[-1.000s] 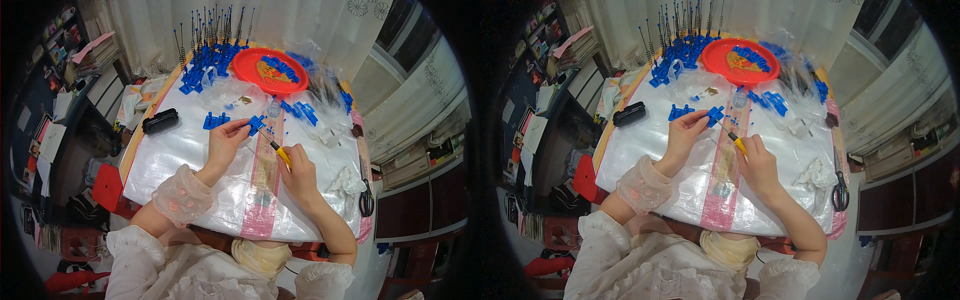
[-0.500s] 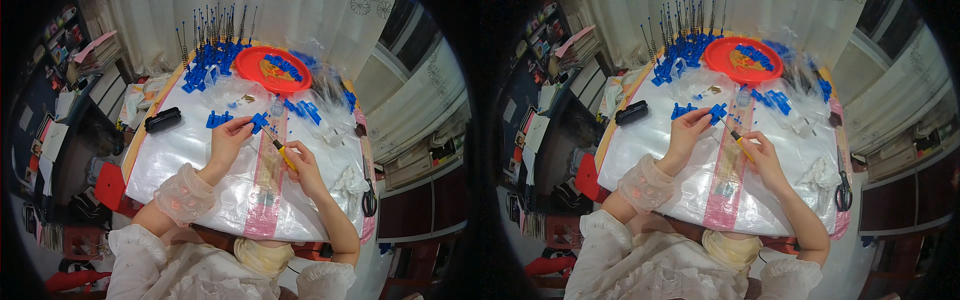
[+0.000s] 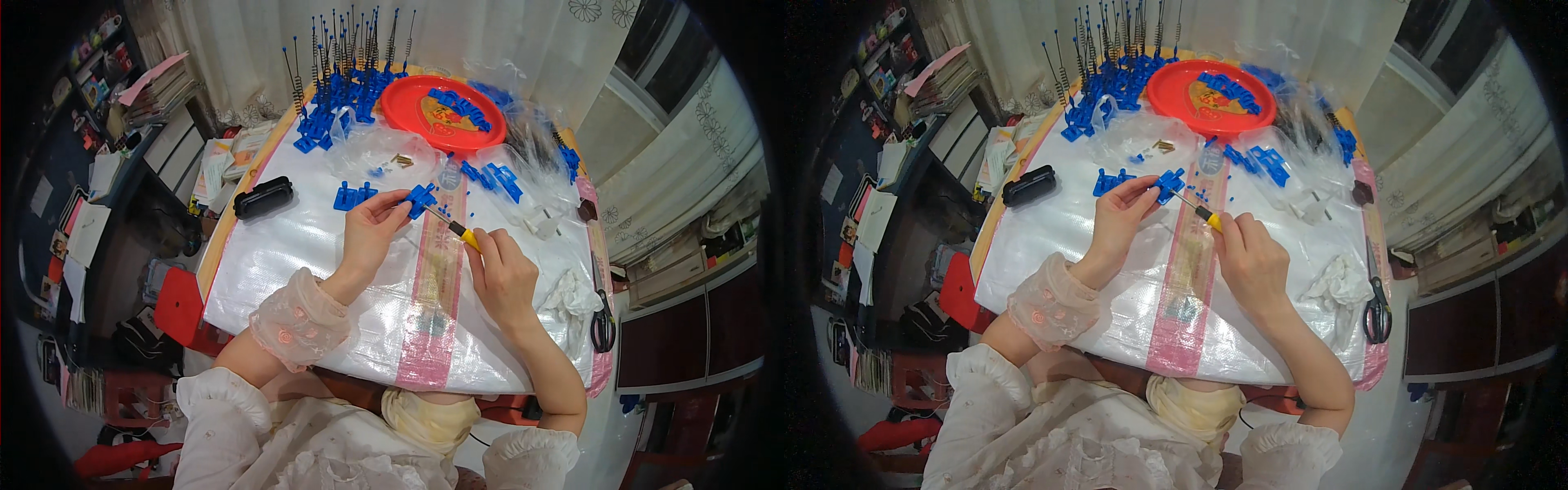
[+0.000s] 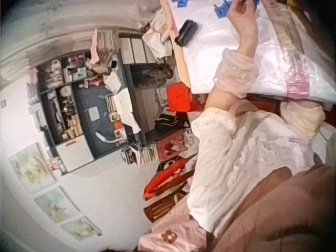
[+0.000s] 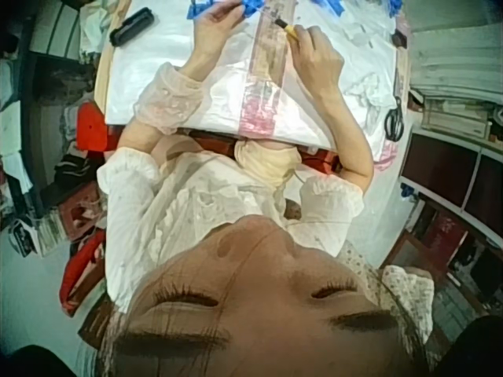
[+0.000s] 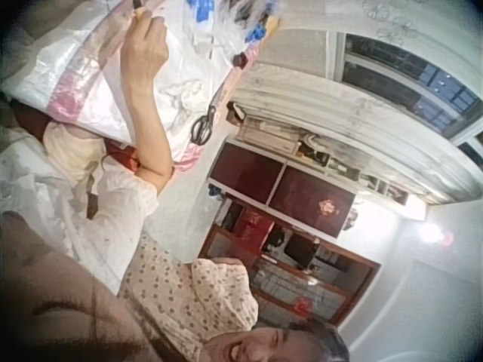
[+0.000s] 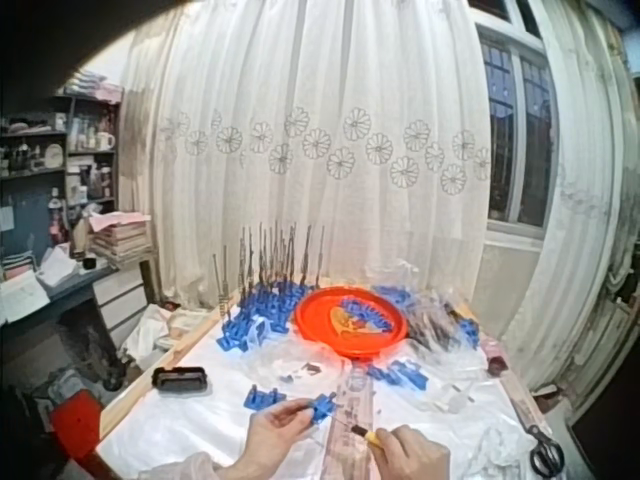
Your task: Assembling blue plastic components using a screwdriver at a workstation.
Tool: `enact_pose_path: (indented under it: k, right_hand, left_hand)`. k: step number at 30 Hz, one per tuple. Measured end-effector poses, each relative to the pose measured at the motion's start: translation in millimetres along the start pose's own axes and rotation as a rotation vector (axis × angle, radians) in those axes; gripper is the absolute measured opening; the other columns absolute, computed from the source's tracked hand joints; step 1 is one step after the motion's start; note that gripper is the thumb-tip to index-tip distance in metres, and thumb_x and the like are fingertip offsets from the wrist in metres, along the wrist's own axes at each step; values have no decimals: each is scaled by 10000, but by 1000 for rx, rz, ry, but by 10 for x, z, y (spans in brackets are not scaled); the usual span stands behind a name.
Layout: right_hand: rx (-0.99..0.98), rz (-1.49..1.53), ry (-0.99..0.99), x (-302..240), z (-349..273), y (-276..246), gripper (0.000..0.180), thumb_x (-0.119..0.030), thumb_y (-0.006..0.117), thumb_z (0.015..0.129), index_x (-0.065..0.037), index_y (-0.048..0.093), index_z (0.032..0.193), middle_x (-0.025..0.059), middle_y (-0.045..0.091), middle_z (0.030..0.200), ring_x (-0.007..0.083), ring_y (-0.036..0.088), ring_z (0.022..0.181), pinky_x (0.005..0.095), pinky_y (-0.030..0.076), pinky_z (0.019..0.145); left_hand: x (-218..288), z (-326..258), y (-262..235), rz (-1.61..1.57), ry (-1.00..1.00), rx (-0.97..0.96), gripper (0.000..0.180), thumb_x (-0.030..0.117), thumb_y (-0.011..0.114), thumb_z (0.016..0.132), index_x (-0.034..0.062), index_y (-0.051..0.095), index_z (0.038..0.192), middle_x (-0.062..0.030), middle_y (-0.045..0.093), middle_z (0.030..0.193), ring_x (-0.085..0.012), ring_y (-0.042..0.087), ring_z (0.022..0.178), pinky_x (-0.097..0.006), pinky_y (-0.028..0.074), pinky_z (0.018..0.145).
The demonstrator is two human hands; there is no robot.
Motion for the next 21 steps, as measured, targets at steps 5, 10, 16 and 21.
enact_pose_path:
  k: [5, 10, 16, 21]
  right_hand:
    - [3, -31, -14, -25, 25, -47, 284, -141, 756, 796, -50, 645, 1041, 30, 528, 813, 160, 578, 670, 311, 443, 499]
    - [-17, 142, 70, 59, -6, 23, 217, -133, 705, 865, -36, 646, 1051, 50, 563, 766, 170, 557, 596, 298, 429, 495]
    - [-575, 1341, 941, 335, -518, 872, 249, -238, 462, 1060, -35, 582, 1140, 51, 605, 712, 63, 376, 444, 220, 269, 434]
    - [-668, 1699, 1121, 210, -576, 905, 265, -270, 448, 1068, -60, 498, 1220, 67, 609, 743, 31, 298, 441, 213, 204, 428]
  left_hand:
    - [-3, -14, 40, 21, -13, -29, 294, 77, 657, 950, -6, 643, 1233, -70, 708, 1116, -117, 677, 1001, -257, 557, 881]
    - [-13, -7, 25, 33, -8, -27, 299, 80, 657, 952, -5, 641, 1238, -73, 707, 1122, -115, 678, 998, -252, 556, 873]
    - [-34, 7, 18, 33, -4, -43, 292, 78, 659, 950, -5, 644, 1229, -70, 707, 1115, -113, 677, 996, -244, 556, 866]
    - [-29, 1, 27, 21, -14, -36, 286, 71, 659, 947, -8, 645, 1222, -73, 705, 1118, -111, 677, 989, -247, 560, 860]
Point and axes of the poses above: each hand's wrist, its own z-axis towards the middle knuckle, its own y-axis out of the palm, x = y × z, the point moved 10 cm from there along z, towards the middle knuckle
